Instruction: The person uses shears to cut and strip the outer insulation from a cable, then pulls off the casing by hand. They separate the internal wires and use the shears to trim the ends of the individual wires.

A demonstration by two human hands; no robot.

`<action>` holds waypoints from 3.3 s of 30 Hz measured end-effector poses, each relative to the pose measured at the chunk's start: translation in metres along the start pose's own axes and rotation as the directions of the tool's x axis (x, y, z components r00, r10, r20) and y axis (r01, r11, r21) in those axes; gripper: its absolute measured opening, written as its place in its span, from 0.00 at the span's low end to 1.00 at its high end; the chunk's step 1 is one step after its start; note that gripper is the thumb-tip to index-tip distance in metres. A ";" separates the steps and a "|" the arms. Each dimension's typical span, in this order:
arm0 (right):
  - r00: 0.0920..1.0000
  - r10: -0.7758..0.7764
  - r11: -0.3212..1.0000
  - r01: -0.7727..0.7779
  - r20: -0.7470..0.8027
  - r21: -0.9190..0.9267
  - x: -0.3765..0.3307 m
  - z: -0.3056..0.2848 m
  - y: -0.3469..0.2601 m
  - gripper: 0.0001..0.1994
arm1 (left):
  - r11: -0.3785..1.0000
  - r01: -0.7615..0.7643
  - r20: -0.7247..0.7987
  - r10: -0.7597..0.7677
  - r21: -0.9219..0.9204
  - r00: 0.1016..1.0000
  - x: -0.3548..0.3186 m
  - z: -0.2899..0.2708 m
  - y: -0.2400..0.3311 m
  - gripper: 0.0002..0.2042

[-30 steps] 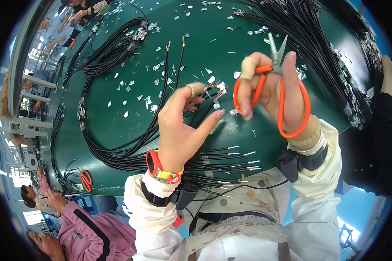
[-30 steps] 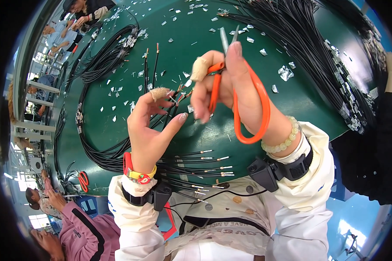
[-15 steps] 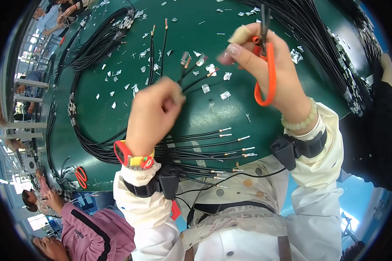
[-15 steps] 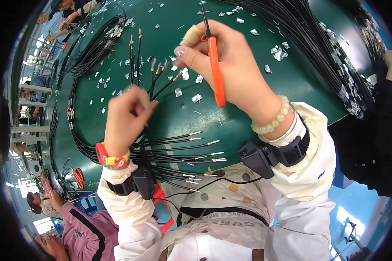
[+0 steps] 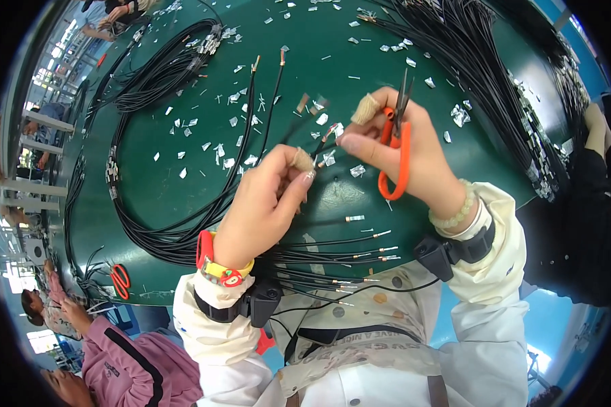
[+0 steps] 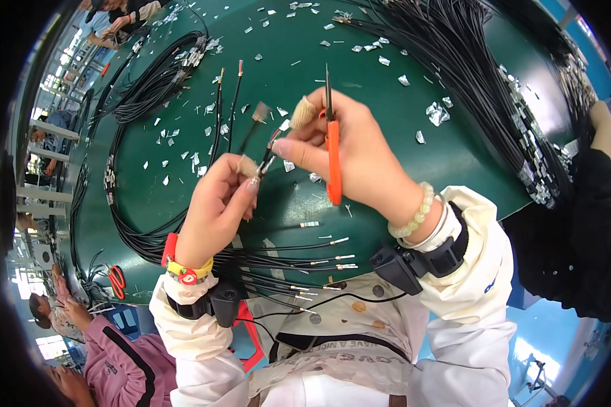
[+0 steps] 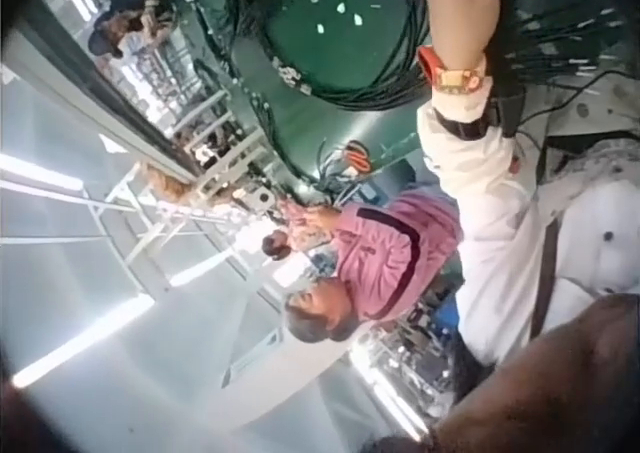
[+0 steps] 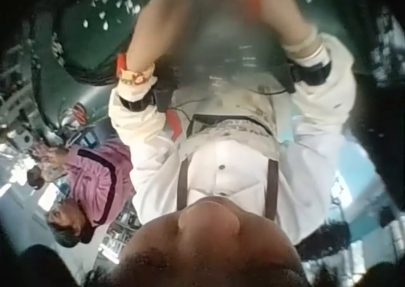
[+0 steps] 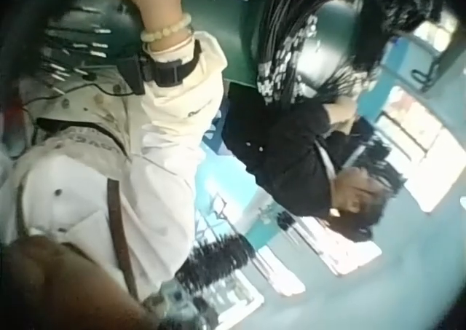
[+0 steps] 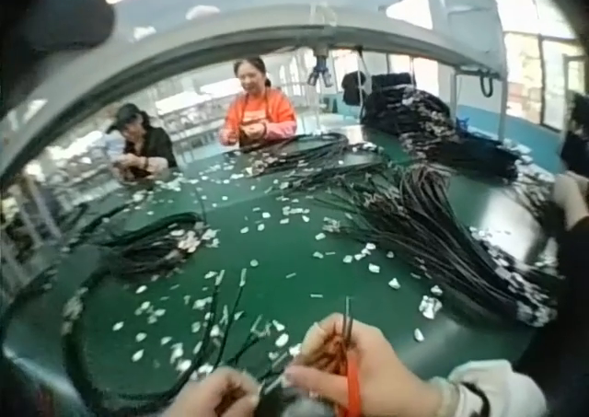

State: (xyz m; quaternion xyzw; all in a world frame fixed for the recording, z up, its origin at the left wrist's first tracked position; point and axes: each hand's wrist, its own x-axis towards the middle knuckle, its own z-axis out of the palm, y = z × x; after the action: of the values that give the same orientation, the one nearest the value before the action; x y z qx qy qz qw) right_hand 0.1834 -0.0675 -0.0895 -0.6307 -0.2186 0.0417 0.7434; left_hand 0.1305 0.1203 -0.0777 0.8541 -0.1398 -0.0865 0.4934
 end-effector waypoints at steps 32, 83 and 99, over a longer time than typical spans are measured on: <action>1.000 0.008 0.996 -0.010 -0.023 -0.088 -0.011 -0.007 -0.006 0.14 | 0.759 0.203 0.119 -0.164 -0.618 0.979 0.006 0.016 0.008 0.08; 0.927 0.210 0.713 0.072 0.310 -0.698 -0.021 0.032 -0.020 0.16 | 0.304 0.288 0.319 0.057 -0.908 0.946 -0.005 -0.020 -0.017 0.12; 0.905 0.289 0.688 0.031 0.313 -0.725 -0.021 0.029 -0.023 0.19 | 0.781 0.120 0.128 -0.052 -0.613 0.990 -0.007 -0.013 -0.005 0.11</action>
State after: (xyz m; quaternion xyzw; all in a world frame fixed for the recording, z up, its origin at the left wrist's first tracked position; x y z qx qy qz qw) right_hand 0.1491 -0.0528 -0.0700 -0.8607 -0.3194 0.1359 0.3724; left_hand 0.1285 0.1352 -0.0756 0.6449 -0.0897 -0.1941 0.7338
